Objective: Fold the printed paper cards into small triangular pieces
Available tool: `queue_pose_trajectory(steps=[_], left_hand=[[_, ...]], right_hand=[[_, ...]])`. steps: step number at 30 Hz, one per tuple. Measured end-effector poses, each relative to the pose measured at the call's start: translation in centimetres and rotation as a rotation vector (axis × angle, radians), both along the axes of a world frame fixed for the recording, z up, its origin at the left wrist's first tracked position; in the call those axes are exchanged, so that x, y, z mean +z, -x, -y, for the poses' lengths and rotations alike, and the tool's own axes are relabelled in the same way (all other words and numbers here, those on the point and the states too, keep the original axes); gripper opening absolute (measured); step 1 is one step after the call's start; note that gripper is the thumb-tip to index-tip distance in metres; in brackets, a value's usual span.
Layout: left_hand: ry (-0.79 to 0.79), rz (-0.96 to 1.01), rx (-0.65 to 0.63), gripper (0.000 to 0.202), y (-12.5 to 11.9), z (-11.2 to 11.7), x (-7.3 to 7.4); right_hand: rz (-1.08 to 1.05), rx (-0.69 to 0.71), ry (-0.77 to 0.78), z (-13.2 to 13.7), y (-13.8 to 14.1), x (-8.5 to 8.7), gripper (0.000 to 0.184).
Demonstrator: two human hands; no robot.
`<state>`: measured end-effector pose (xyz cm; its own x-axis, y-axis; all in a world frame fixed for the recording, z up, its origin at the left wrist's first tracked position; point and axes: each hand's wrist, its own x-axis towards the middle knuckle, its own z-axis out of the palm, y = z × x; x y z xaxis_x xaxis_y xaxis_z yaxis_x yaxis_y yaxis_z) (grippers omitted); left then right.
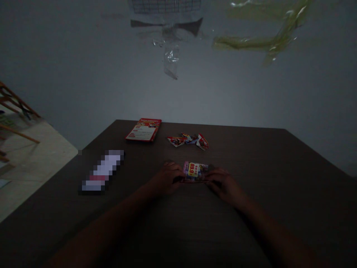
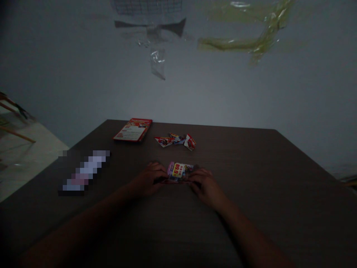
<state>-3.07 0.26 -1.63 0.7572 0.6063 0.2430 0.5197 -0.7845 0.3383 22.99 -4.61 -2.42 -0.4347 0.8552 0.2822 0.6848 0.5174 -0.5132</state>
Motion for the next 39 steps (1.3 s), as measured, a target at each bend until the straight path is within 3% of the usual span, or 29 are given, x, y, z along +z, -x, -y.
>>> queue_pose_trajectory(steps=[8,18,23,28,34,37,39], left_hand=[[-0.033,-0.032,0.069,0.020,-0.2,0.1,-0.1],[-0.013,0.000,0.179,0.025,-0.7,0.2,-0.5],[-0.009,-0.005,0.219,0.024,-0.9,0.2,-0.6],[0.000,-0.016,0.258,0.019,-1.0,0.3,-0.7],[0.029,0.055,0.318,0.010,-1.3,0.3,-1.1],[0.010,0.130,0.367,0.016,-1.4,0.5,-0.9],[-0.051,0.150,0.333,0.022,-1.7,0.9,-0.5]], right_hand=[[-0.034,-0.110,0.089,0.1,0.3,0.4,0.014],[-0.143,-0.241,0.269,0.2,0.5,0.3,0.019],[-0.139,-0.292,0.294,0.3,0.7,0.7,0.031],[-0.189,-0.388,0.304,0.1,1.0,0.3,0.021],[-0.180,-0.393,0.302,-0.2,1.4,0.3,0.014],[-0.188,-0.411,0.315,-0.2,1.3,0.1,0.015],[-0.220,-0.411,0.329,-0.3,1.2,-0.1,0.017]])
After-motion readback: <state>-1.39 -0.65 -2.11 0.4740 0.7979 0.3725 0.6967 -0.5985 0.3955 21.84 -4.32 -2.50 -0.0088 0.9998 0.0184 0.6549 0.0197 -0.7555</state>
